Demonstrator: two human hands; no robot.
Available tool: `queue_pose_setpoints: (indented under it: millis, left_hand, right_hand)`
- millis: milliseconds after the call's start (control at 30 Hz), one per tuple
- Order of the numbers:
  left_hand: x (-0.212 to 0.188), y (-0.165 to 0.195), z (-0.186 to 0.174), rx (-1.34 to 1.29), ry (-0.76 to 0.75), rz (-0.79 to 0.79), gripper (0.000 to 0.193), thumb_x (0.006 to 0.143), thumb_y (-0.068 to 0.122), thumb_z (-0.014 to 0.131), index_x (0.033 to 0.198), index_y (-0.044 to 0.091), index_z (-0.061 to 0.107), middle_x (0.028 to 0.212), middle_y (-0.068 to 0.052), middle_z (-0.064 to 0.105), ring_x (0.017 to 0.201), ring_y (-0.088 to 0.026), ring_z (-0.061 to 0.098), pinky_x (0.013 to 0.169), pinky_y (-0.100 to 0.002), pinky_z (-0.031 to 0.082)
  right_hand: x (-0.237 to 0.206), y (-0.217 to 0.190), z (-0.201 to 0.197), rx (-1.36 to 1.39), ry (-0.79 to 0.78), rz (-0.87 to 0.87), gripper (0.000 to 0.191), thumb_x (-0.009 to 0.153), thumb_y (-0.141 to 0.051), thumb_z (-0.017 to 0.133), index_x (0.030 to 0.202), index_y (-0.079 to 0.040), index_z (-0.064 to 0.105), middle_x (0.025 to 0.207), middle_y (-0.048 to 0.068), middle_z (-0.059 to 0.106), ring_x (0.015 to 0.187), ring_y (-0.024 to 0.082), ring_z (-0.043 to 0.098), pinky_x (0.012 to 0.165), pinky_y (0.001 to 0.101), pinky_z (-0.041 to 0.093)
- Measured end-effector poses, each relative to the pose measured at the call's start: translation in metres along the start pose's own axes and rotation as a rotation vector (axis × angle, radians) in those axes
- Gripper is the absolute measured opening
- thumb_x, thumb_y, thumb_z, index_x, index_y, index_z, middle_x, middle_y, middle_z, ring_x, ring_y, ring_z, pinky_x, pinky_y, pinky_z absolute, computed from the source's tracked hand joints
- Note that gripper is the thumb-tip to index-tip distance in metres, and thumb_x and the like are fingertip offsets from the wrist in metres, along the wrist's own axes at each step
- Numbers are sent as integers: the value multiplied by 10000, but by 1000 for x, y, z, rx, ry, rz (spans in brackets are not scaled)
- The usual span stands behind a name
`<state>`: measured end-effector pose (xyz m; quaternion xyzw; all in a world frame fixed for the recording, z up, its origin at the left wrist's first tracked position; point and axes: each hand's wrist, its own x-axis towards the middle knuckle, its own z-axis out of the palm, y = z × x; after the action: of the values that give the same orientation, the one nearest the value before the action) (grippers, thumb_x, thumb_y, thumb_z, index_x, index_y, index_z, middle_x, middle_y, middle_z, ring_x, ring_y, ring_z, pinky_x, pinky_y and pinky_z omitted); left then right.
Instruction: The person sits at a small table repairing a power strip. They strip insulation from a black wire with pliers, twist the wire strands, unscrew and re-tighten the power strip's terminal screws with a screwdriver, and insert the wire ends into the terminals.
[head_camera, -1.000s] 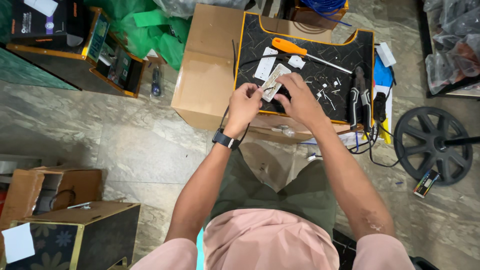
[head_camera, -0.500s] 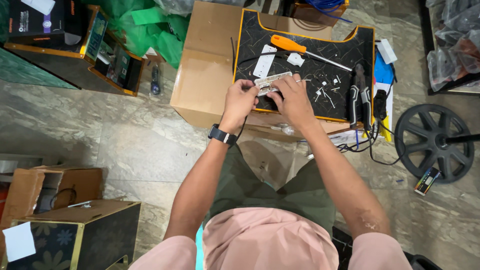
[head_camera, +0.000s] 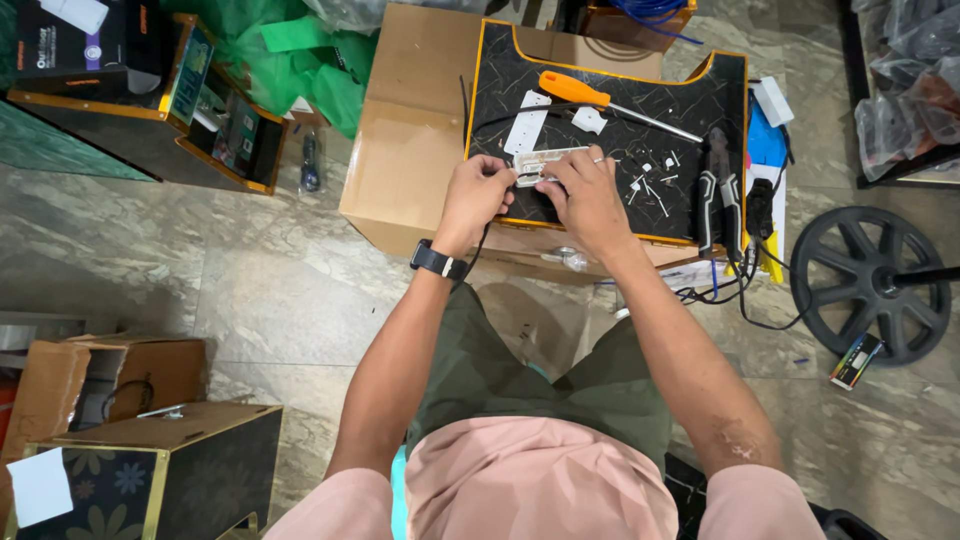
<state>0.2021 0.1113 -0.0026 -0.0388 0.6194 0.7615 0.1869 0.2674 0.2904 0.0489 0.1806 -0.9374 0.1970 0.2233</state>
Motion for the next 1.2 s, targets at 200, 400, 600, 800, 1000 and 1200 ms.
queue_pose_setpoints:
  millis: [200, 400, 600, 800, 1000, 1200]
  left_hand:
    - [5, 2, 0, -74, -95, -26, 86, 906, 99, 697, 894, 29, 649, 739, 13, 638, 605, -54, 604, 523, -218, 475]
    - [6, 1, 1, -76, -100, -54, 78, 906, 97, 702, 894, 36, 654, 755, 15, 644, 613, -53, 605, 530, -215, 481]
    - [5, 7, 5, -11, -36, -41, 86, 888, 94, 697, 904, 24, 648, 754, -2, 657, 609, -69, 632, 529, -225, 509]
    - [-1, 17, 13, 329, 66, 180, 130, 876, 114, 680, 944, 4, 667, 756, -65, 702, 622, -118, 682, 582, -276, 542]
    - [2, 30, 9, 602, -116, 588, 133, 898, 101, 705, 1006, 25, 718, 855, -114, 661, 772, -246, 664, 692, -355, 538]
    - [0, 45, 3, 785, -275, 894, 152, 935, 28, 661, 1080, 42, 706, 992, -141, 620, 935, -376, 645, 791, -439, 530]
  right_hand:
    - [-1, 7, 0, 1, 9, -3, 238, 899, -172, 795, 1095, -86, 690, 1054, 62, 629, 1037, 299, 536, 870, 438, 397]
    - [-3, 8, -5, 12, 13, -31, 235, 905, -128, 786, 1113, -96, 682, 1060, 55, 625, 1034, 287, 537, 880, 427, 405]
    - [1, 5, -9, 5, -1, -27, 188, 894, -118, 784, 1060, -106, 698, 1015, 46, 616, 996, 278, 540, 846, 421, 399]
    - [5, 6, -9, -36, -11, -45, 137, 897, -109, 780, 1016, -98, 713, 1005, 46, 626, 966, 278, 545, 819, 417, 405]
    - [4, 13, -5, -21, -5, -58, 160, 892, -103, 780, 1033, -77, 709, 1003, 58, 620, 954, 289, 541, 813, 418, 430]
    - [6, 19, -6, 10, -38, -64, 140, 893, -69, 768, 1010, -65, 691, 984, 77, 602, 954, 310, 539, 845, 422, 454]
